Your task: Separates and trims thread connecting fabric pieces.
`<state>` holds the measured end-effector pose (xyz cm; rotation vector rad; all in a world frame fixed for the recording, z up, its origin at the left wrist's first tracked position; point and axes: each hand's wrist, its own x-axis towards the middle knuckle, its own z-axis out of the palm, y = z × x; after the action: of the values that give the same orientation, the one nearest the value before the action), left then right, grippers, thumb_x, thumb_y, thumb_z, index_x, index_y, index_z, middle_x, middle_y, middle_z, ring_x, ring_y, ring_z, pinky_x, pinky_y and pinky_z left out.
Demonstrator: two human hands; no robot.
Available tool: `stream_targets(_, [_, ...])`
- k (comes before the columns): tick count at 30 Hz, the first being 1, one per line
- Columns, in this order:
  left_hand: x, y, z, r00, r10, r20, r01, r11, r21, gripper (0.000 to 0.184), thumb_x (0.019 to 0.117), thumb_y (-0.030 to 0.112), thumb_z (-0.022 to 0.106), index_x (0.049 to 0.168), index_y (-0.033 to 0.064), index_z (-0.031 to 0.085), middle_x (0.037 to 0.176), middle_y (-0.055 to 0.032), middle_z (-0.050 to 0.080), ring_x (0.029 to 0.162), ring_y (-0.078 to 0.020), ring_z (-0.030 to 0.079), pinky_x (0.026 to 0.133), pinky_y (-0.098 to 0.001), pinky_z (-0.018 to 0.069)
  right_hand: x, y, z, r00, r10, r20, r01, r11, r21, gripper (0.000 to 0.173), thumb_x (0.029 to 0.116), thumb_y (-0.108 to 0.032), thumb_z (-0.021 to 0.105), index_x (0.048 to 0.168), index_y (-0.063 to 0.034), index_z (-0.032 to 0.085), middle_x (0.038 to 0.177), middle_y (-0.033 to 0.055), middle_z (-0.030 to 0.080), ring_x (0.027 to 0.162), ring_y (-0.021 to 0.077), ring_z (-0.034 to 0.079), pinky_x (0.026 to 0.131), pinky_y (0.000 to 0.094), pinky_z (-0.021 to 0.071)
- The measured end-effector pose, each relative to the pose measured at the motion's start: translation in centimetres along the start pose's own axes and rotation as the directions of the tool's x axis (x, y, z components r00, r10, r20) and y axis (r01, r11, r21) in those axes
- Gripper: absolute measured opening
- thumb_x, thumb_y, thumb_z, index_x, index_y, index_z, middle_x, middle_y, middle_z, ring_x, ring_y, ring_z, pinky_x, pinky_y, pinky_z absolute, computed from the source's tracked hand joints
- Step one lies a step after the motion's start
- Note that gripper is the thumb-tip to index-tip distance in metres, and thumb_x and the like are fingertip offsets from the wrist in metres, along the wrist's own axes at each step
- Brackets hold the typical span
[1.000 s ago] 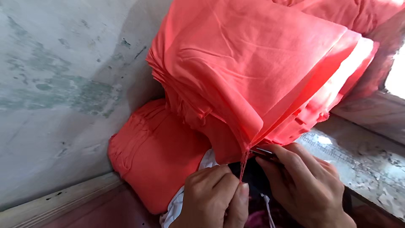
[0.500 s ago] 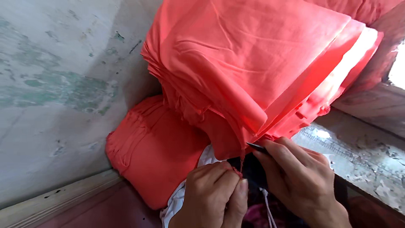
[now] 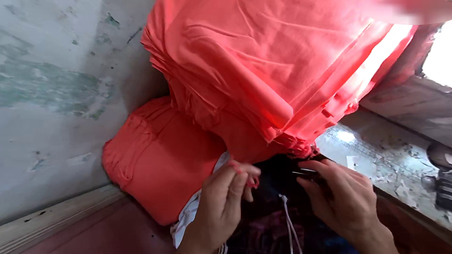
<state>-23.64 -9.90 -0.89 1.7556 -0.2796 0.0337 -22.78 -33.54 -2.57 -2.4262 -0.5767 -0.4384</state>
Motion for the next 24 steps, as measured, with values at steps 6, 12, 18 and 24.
stream_targets(6, [3.8, -0.1, 5.8, 0.930, -0.367, 0.013, 0.339, 0.845, -0.413, 0.024, 0.1068, 0.015, 0.043, 0.089, 0.0119, 0.059, 0.066, 0.0118, 0.048, 0.053, 0.0040, 0.041, 0.049, -0.0142, 0.0366, -3.1, 0.4, -1.9, 0.991, 0.134, 0.029, -0.130, 0.986, -0.104, 0.041, 0.1089, -0.036, 0.045, 0.132, -0.0068, 0.062, 0.098, 0.0143, 0.068, 0.087, 0.0238, 0.061, 0.079, 0.0357, 0.0449])
stream_targets(12, [5.1, 0.5, 7.3, 0.993, -0.120, -0.010, 0.119, 0.991, -0.060, 0.040, 0.1083, 0.020, 0.044, 0.075, 0.0070, 0.062, 0.065, 0.0083, 0.056, 0.059, 0.0056, 0.052, 0.055, -0.0137, 0.0440, -1.3, -0.7, -3.5, 0.972, 0.181, -0.150, -0.207, 0.962, -0.181, 0.037, 0.1073, -0.036, 0.050, 0.125, -0.0076, 0.066, 0.084, 0.0120, 0.063, 0.076, 0.0211, 0.057, 0.070, 0.0319, 0.0438])
stream_targets(18, [2.2, 1.3, 5.2, 0.996, 0.020, 0.089, -0.031, 0.992, 0.120, 0.048, 0.1124, 0.027, 0.034, 0.073, 0.0088, 0.055, 0.063, 0.0029, 0.051, 0.058, 0.0009, 0.049, 0.055, -0.0148, 0.0406, 2.2, -1.4, -2.3, 0.986, 0.122, -0.117, -0.142, 0.974, -0.176, 0.026, 0.1044, -0.030, 0.059, 0.114, -0.0121, 0.075, 0.083, 0.0142, 0.069, 0.073, 0.0299, 0.064, 0.069, 0.0443, 0.0463])
stream_targets(24, [1.8, 1.4, 5.0, 0.997, 0.039, 0.062, -0.046, 0.992, 0.118, 0.047, 0.1108, 0.023, 0.037, 0.070, 0.0061, 0.055, 0.071, -0.0026, 0.053, 0.065, -0.0044, 0.052, 0.059, -0.0177, 0.0444, 3.4, -0.6, -0.4, 0.993, -0.016, -0.116, 0.017, 1.000, 0.007, 0.020, 0.1056, -0.025, 0.057, 0.110, -0.0132, 0.073, 0.078, 0.0120, 0.066, 0.071, 0.0262, 0.061, 0.069, 0.0417, 0.0459])
